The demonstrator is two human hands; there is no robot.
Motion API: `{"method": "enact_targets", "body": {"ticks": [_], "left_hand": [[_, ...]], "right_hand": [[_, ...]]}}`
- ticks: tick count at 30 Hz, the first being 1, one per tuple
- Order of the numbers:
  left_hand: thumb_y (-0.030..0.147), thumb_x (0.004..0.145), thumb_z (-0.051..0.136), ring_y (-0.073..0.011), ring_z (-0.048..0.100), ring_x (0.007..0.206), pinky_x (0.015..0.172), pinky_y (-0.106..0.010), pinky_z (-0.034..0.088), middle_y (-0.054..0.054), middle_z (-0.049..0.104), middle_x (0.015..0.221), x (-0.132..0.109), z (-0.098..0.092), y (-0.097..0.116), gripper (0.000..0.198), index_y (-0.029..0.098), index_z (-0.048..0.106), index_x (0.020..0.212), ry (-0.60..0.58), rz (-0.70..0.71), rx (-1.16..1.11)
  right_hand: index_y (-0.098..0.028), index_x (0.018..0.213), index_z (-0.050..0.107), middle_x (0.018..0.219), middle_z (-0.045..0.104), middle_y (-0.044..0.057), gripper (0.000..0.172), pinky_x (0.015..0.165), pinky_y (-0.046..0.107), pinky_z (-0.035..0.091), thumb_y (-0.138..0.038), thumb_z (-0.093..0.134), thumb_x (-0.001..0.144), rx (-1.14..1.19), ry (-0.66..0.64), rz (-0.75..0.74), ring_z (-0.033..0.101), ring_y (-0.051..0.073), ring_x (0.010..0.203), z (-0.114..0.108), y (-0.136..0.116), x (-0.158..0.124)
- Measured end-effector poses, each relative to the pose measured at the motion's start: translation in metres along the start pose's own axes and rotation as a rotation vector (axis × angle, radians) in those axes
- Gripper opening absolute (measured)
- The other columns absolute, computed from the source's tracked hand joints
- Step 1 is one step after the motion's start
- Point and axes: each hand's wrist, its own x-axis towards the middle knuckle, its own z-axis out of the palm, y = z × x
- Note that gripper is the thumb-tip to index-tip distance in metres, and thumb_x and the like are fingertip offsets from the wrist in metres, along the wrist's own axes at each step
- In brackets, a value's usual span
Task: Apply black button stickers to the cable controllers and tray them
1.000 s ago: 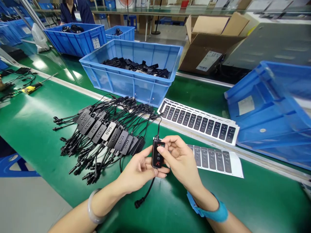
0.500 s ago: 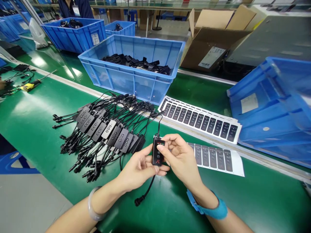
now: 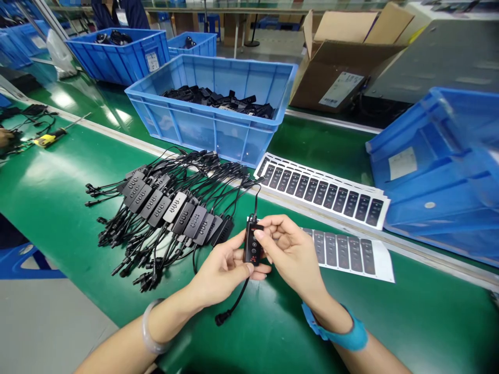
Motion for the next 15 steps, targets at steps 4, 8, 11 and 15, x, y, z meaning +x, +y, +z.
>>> {"method": "enact_targets", "body": {"ticks": [4,8,11,15], "left_hand": [[0.036,0.078,0.076,-0.0243,0.072,0.092,0.089,-0.040,0.054,-0.013,0.071,0.111,-0.0003,0.0005,0.0001,0.076,0.024,0.042,0.144,0.013,-0.013,0.008],[0.034,0.078,0.075,-0.0248,0.072,0.091,0.090,-0.041,0.054,-0.013,0.072,0.110,-0.0005,0.0006,-0.0003,0.074,0.023,0.043,0.144,0.025,-0.018,0.025],[0.034,0.079,0.074,-0.0241,0.072,0.091,0.089,-0.039,0.054,-0.013,0.072,0.109,-0.0006,0.0006,-0.0005,0.072,0.021,0.044,0.143,0.034,-0.020,0.036],[0.033,0.080,0.073,-0.0232,0.072,0.091,0.088,-0.037,0.055,-0.013,0.072,0.108,-0.0010,0.0004,-0.0004,0.070,0.020,0.044,0.143,0.031,-0.016,0.037]], "right_hand": [[-0.020,0.089,0.059,0.067,0.054,-0.003,0.014,0.044,0.021,0.043,-0.030,0.067,0.083,-0.012,0.014,0.005,0.049,0.009,0.053,0.0016,-0.0011,0.0004],[-0.020,0.088,0.059,0.066,0.053,-0.003,0.016,0.045,0.021,0.044,-0.031,0.067,0.082,-0.021,0.015,0.017,0.050,0.010,0.054,0.0018,-0.0027,0.0009],[-0.020,0.089,0.060,0.066,0.053,-0.003,0.017,0.046,0.022,0.045,-0.033,0.067,0.081,-0.034,0.017,0.019,0.051,0.011,0.056,0.0012,-0.0018,0.0011],[-0.020,0.090,0.060,0.065,0.052,-0.003,0.017,0.048,0.023,0.046,-0.033,0.067,0.082,-0.041,0.018,0.016,0.051,0.011,0.056,0.0002,0.0003,0.0008]]}}
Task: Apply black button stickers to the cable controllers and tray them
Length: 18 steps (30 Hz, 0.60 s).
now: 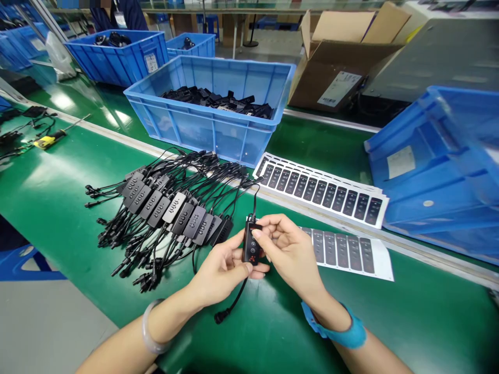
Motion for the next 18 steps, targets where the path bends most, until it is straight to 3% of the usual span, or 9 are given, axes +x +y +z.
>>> {"method": "enact_targets", "body": {"ticks": [14,18], "left_hand": [[0.034,0.078,0.075,-0.0260,0.072,0.090,0.086,-0.040,0.056,-0.015,0.071,0.110,0.0001,-0.0008,0.0004,0.064,0.016,0.052,0.135,0.028,-0.012,0.000],[0.032,0.078,0.074,-0.0264,0.072,0.089,0.083,-0.039,0.057,-0.014,0.071,0.107,0.0004,-0.0023,-0.0020,0.063,0.017,0.052,0.135,0.030,-0.009,0.001]], "right_hand": [[-0.022,0.088,0.057,0.056,0.050,-0.006,0.023,0.045,0.024,0.051,-0.036,0.071,0.077,0.011,0.014,0.062,0.052,0.011,0.048,0.0017,0.0012,0.0005],[-0.025,0.101,0.048,0.057,0.047,-0.010,0.038,0.044,0.024,0.050,-0.033,0.074,0.075,0.068,0.035,0.079,0.050,0.011,0.045,-0.0011,0.0028,0.0037]]}}
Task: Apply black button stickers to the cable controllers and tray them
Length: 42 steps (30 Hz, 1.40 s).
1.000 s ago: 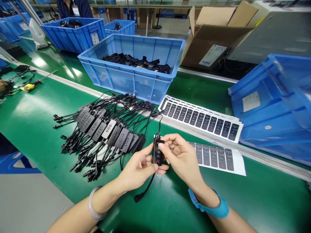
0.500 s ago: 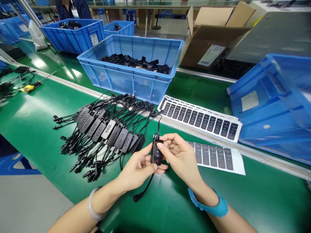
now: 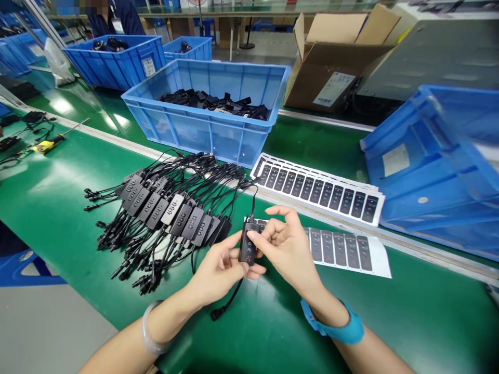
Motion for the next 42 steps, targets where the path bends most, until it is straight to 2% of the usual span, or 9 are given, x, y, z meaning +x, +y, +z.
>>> {"method": "enact_targets", "body": {"ticks": [3,7,14,19,28,33,36,38,42], "left_hand": [[0.029,0.077,0.076,-0.0237,0.073,0.085,0.079,-0.035,0.057,-0.011,0.073,0.098,0.000,0.000,0.000,0.063,0.017,0.052,0.134,0.002,0.017,-0.029],[0.020,0.068,0.083,-0.0174,0.071,0.075,0.075,-0.027,0.057,-0.008,0.074,0.089,0.001,0.001,0.003,0.061,0.014,0.059,0.123,-0.048,-0.021,-0.034],[0.036,0.072,0.080,-0.0164,0.071,0.066,0.060,-0.023,0.057,-0.010,0.073,0.087,0.003,0.002,0.001,0.039,0.010,0.067,0.098,-0.001,-0.095,-0.007],[0.046,0.077,0.074,-0.0180,0.071,0.064,0.060,-0.026,0.058,-0.009,0.072,0.079,0.004,0.001,-0.003,0.048,0.011,0.061,0.106,0.050,-0.077,-0.018],[0.055,0.085,0.059,-0.0123,0.063,0.050,0.047,-0.021,0.053,-0.004,0.067,0.070,0.010,-0.003,-0.013,0.048,0.011,0.061,0.104,0.087,0.025,0.132],[0.050,0.094,0.046,-0.0239,0.071,0.088,0.078,-0.034,0.058,-0.013,0.073,0.105,0.010,-0.008,-0.011,0.050,0.015,0.058,0.128,0.040,0.111,0.480],[0.042,0.092,0.053,-0.0289,0.050,0.130,0.112,-0.045,0.036,-0.010,0.055,0.140,0.015,-0.016,-0.016,0.047,0.024,0.054,0.135,-0.063,0.336,0.983],[0.039,0.090,0.057,-0.0300,0.037,0.139,0.117,-0.051,0.024,-0.009,0.045,0.148,0.020,-0.020,-0.024,0.052,0.027,0.049,0.139,-0.159,0.441,1.277],[0.037,0.092,0.054,-0.0320,0.043,0.135,0.112,-0.053,0.034,-0.015,0.047,0.146,0.027,-0.028,-0.039,0.049,0.021,0.051,0.137,-0.159,0.602,1.647]], "right_hand": [[-0.025,0.110,0.047,0.075,0.052,-0.006,0.054,0.051,0.023,0.052,-0.030,0.080,0.067,-0.011,-0.050,0.015,0.055,0.011,0.058,-0.004,-0.002,0.003],[-0.030,0.136,0.033,0.116,0.053,0.006,0.095,0.059,0.027,0.055,-0.024,0.085,0.056,-0.022,-0.379,0.186,0.062,0.014,0.077,-0.005,-0.007,0.001],[-0.021,0.106,0.056,0.072,0.060,-0.002,0.029,0.059,0.026,0.049,-0.040,0.063,0.085,-0.057,-0.328,0.087,0.058,0.013,0.063,-0.004,0.000,0.003],[-0.020,0.117,0.062,0.081,0.067,0.004,0.041,0.068,0.031,0.054,-0.049,0.042,0.095,-0.042,-0.282,0.077,0.065,0.018,0.076,-0.005,0.001,0.006],[-0.022,0.125,0.055,0.065,0.061,-0.001,0.040,0.078,0.036,0.051,-0.026,0.056,0.086,-0.231,-0.236,-0.078,0.066,0.021,0.078,0.002,0.007,-0.003],[-0.021,0.128,0.049,0.080,0.065,0.001,0.042,0.064,0.029,0.051,-0.033,0.051,0.088,0.016,-0.197,0.020,0.063,0.016,0.070,0.001,0.001,0.005],[-0.021,0.121,0.049,0.072,0.060,-0.003,0.039,0.051,0.023,0.046,-0.041,0.050,0.088,0.197,-0.064,0.088,0.056,0.011,0.056,-0.024,-0.011,0.017],[-0.021,0.116,0.049,0.065,0.055,-0.006,0.040,0.047,0.021,0.042,-0.042,0.056,0.083,0.153,0.047,0.062,0.052,0.010,0.051,-0.060,-0.019,0.019],[-0.020,0.121,0.050,0.060,0.051,-0.007,0.049,0.044,0.023,0.040,-0.046,0.059,0.080,-0.288,0.342,-0.032,0.048,0.012,0.046,-0.162,-0.019,-0.007]]}}
